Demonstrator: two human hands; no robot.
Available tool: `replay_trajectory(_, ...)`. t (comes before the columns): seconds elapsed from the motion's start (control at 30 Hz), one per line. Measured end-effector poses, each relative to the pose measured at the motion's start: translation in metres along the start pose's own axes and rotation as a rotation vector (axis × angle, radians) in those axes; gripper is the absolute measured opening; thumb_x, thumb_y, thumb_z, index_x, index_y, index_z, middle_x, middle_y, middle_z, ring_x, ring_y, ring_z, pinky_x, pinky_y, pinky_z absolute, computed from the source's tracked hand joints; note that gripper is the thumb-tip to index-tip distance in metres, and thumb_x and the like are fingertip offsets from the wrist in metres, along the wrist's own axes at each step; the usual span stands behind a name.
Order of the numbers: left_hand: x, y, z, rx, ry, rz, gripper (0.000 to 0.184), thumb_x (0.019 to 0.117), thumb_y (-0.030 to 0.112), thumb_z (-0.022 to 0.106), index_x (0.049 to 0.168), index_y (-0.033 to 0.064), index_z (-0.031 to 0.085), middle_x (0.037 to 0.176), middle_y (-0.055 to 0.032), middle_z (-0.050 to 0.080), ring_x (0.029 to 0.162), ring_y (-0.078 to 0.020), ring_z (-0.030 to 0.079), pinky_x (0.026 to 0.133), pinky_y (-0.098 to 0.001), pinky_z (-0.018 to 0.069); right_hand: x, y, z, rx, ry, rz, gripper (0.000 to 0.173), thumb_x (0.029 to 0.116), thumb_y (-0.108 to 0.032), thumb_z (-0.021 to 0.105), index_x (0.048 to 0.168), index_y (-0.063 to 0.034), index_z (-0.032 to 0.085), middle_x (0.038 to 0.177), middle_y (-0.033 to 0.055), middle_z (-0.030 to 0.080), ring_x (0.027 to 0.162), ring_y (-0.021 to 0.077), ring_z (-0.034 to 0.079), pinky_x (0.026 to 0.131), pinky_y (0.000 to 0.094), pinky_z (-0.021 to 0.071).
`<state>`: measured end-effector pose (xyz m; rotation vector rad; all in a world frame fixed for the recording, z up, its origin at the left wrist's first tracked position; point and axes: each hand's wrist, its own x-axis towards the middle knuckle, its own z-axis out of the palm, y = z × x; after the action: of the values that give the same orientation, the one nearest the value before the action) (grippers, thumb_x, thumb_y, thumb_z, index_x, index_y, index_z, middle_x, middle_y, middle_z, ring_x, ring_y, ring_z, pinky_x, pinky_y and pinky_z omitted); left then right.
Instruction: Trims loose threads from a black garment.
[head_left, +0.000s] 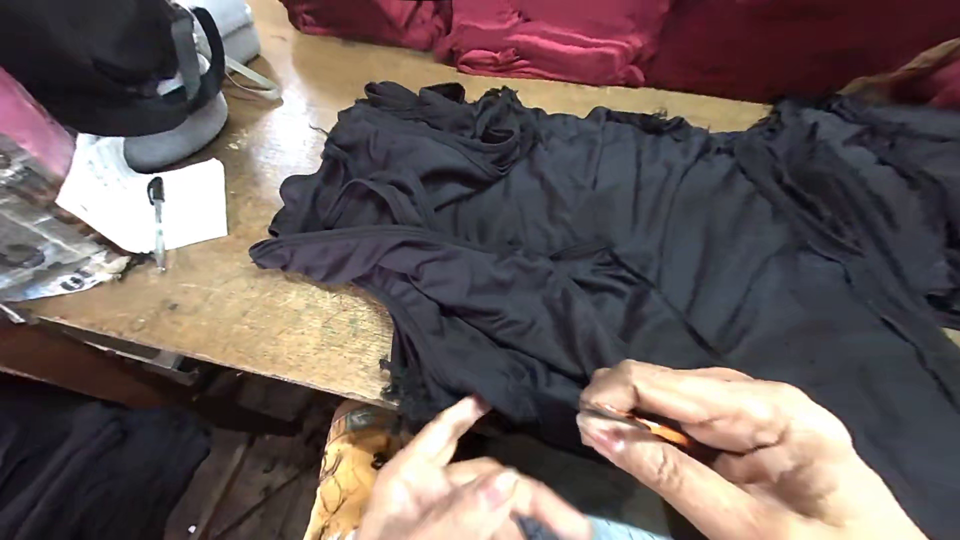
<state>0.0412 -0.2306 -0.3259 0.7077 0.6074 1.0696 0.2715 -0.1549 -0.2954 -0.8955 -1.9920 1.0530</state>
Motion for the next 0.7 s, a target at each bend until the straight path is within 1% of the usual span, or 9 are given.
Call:
replay_trajectory(0.03,0.009,-0.003,0.004,-0.096,0.004,-0.039,0.041,0.1114,0.019,0.038,0.15,0.0065,0.037,0.101,-0.0134,0.077,0.067,-0.0127,0.072,0.053,-0.0233,0.0573,0.001,-0.001,0.001,-0.057,0.021,-0.015,0.008,0.0974,-0.013,0.065,0.095,-0.0072,0.071,0.079,-0.0046,0.066,0.069,-0.0044,0.058,0.058,0.0105,0.0474)
replay_trajectory(0.07,0.016,-0.005,0.008,-0.172,0.049,-0.065,0.034,0.1126,0.02,0.033,0.141,0.006,0.044,0.098,-0.0158,0.076,0.062,-0.0132,0.07,0.05,-0.0232,0.0562,0.0,-0.001,0.001,-0.117,0.034,-0.031,0.009,0.0962,-0.017,0.068,0.097,-0.008,0.07,0.079,-0.0052,0.066,0.069,-0.0047,0.057,0.058,0.0107,0.0473)
replay_trajectory(0.13,0.026,-0.01,0.011,-0.343,0.191,-0.067,0.032,0.1123,0.022,0.037,0.115,0.0038,0.064,0.089,-0.0147,0.075,0.055,-0.0098,0.064,0.045,-0.0205,0.0497,-0.007,0.006,0.003,-0.224,0.033,-0.018,0.024,0.0939,-0.028,0.075,0.105,-0.0076,0.069,0.078,-0.0039,0.062,0.066,-0.0036,0.051,0.057,0.0127,0.042)
replay_trajectory(0.2,0.03,-0.01,0.01,-0.472,0.3,-0.056,0.027,0.1101,0.017,0.044,0.102,0.0036,0.066,0.084,-0.0104,0.07,0.053,-0.006,0.058,0.043,-0.0178,0.0454,-0.015,0.016,0.01,-0.314,0.074,0.026,0.031,0.0932,-0.033,0.075,0.11,-0.0071,0.069,0.08,0.0003,0.063,0.064,0.0015,0.049,0.056,0.0188,0.0416)
replay_trajectory(0.23,0.031,-0.009,0.01,-0.484,0.35,-0.04,0.022,0.1087,0.012,0.046,0.101,0.0027,0.065,0.085,-0.0102,0.068,0.054,-0.0059,0.058,0.043,-0.0173,0.0455,-0.017,0.02,0.015,-0.333,0.115,0.05,0.03,0.0949,-0.03,0.073,0.111,-0.0043,0.071,0.081,0.0056,0.067,0.065,0.0075,0.052,0.058,0.0263,0.0441)
replay_trajectory(0.3,0.026,-0.008,0.013,-0.405,0.427,0.023,0.015,0.1046,0.005,0.052,0.098,0.0015,0.065,0.085,-0.0114,0.069,0.057,-0.0065,0.061,0.044,-0.0172,0.0457,-0.021,0.03,0.024,-0.395,0.173,0.05,0.021,0.0972,-0.023,0.067,0.106,-0.0052,0.074,0.084,0.0069,0.071,0.07,0.0118,0.061,0.064,0.0331,0.0507)
replay_trajectory(0.43,0.012,-0.01,0.014,-0.233,0.42,0.16,0.011,0.1016,0.002,0.058,0.096,0.0003,0.068,0.081,-0.0103,0.07,0.059,-0.0056,0.063,0.047,-0.0171,0.0472,-0.021,0.038,0.022,-0.294,0.136,-0.075,0.011,0.0937,-0.017,0.065,0.094,-0.0088,0.072,0.082,-0.0013,0.07,0.074,0.0002,0.062,0.064,0.017,0.0517)
replay_trajectory(0.57,0.002,-0.015,0.007,-0.31,0.345,0.12,0.011,0.1021,0.009,0.06,0.097,0.0066,0.069,0.072,-0.0022,0.066,0.053,-0.0024,0.057,0.044,-0.0163,0.0434,-0.024,0.028,0.013,-0.237,0.005,-0.045,0.013,0.0948,-0.015,0.067,0.098,-0.0031,0.07,0.081,0.005,0.069,0.072,0.0039,0.061,0.062,0.018,0.0487)
replay_trajectory(0.7,-0.011,-0.031,-0.006,-0.411,0.297,0.132,0.013,0.1029,0.014,0.059,0.103,0.009,0.071,0.089,-0.0043,0.072,0.06,-0.0022,0.061,0.045,-0.0161,0.0437,-0.041,0.013,0.023,-0.189,-0.035,0.072,0.036,0.1028,-0.029,0.064,0.114,0.0044,0.068,0.092,0.0163,0.071,0.073,0.0142,0.063,0.064,0.028,0.0523)
